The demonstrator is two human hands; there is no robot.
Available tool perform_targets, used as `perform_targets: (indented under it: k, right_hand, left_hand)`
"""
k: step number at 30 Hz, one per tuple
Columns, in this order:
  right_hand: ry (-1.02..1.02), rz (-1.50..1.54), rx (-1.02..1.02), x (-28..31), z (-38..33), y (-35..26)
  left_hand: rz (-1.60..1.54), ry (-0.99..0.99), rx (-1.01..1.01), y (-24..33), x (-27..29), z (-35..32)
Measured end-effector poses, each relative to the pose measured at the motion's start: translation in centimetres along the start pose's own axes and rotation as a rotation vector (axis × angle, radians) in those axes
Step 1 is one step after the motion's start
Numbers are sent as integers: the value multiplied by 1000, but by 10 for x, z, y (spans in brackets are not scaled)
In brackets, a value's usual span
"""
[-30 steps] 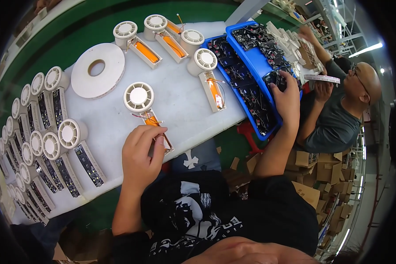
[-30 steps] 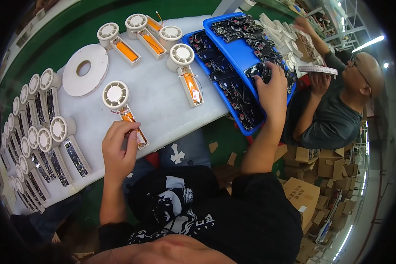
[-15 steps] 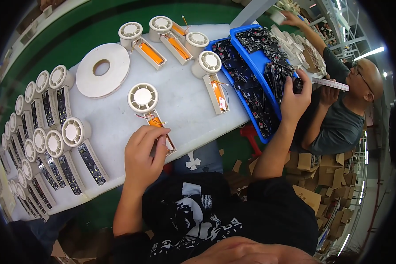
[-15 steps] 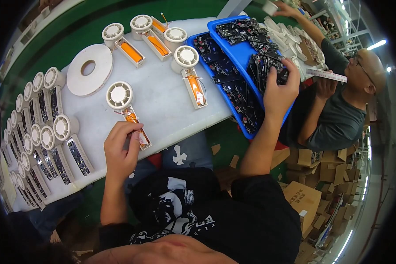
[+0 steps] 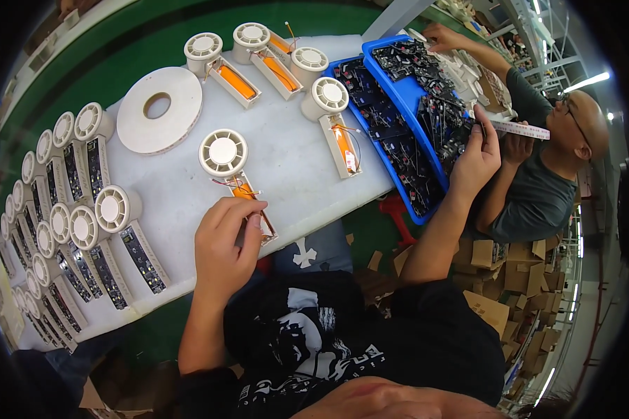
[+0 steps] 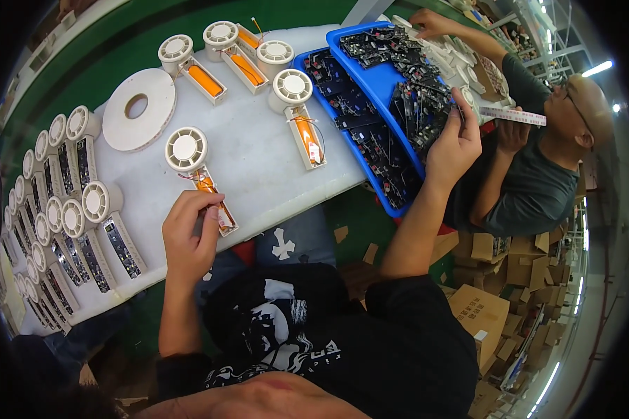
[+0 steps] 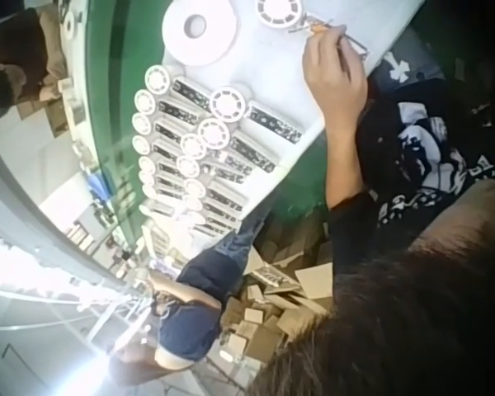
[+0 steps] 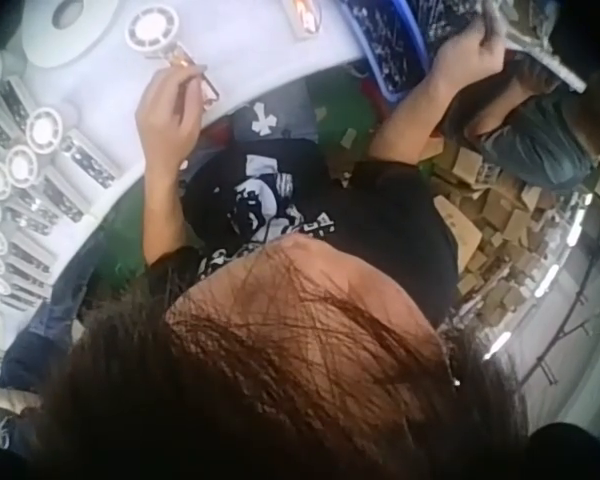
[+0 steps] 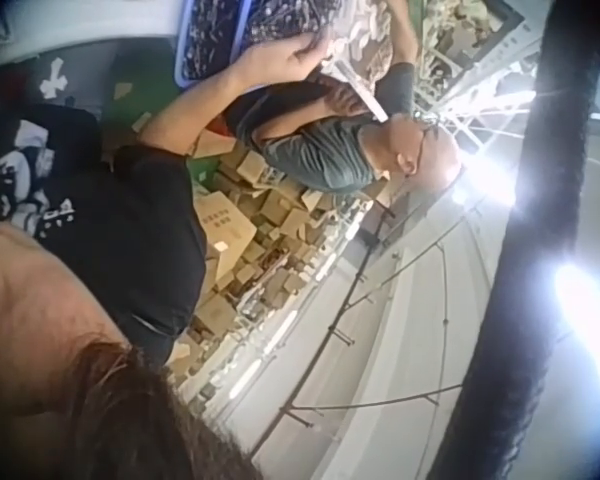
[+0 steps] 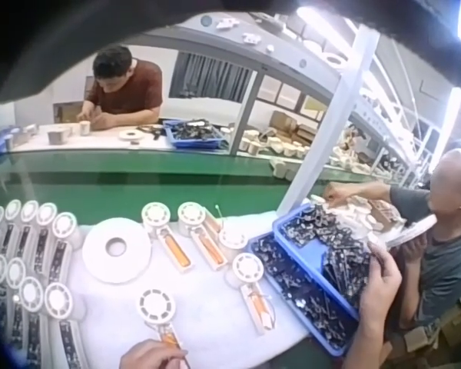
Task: The person picks up a circuit board from a tray, connects its wires to a battery inside a fan housing, and presses the board into the handle. They then peel a strip of adhesive from a roll, apply it to the battery, and repeat the process with another fan.
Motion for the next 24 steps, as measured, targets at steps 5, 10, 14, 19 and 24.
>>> perform_targets:
  k: [5, 10, 14, 19, 24]
  right_hand:
    - [171, 37, -65, 11, -2, -11]
    - [247, 363, -149, 1, -24, -40]
    - [-264, 698, 44, -56, -83, -101]
    - [-564, 891, -289, -113, -177, -149]
    - [-812, 706, 11, -135, -188, -171]
  left_hand:
    - [-15, 2, -10, 0, 0, -1]
    - [-70, 113, 18, 0, 8, -7]
    - [-226, 21, -55, 2, 17, -6]
    - [-468, 84, 5, -3, 15, -11]
    - [-840, 346, 151, -31, 26, -26]
Point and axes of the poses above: each hand's wrist, its own z-axis towards the middle knuckle, its own x-axis out of the back of the hand, y = z × x, the point moved 6 cm from there along z, towards the middle knuckle, and after that the axes turned 1 degree about -x, right-handed, at the moved point
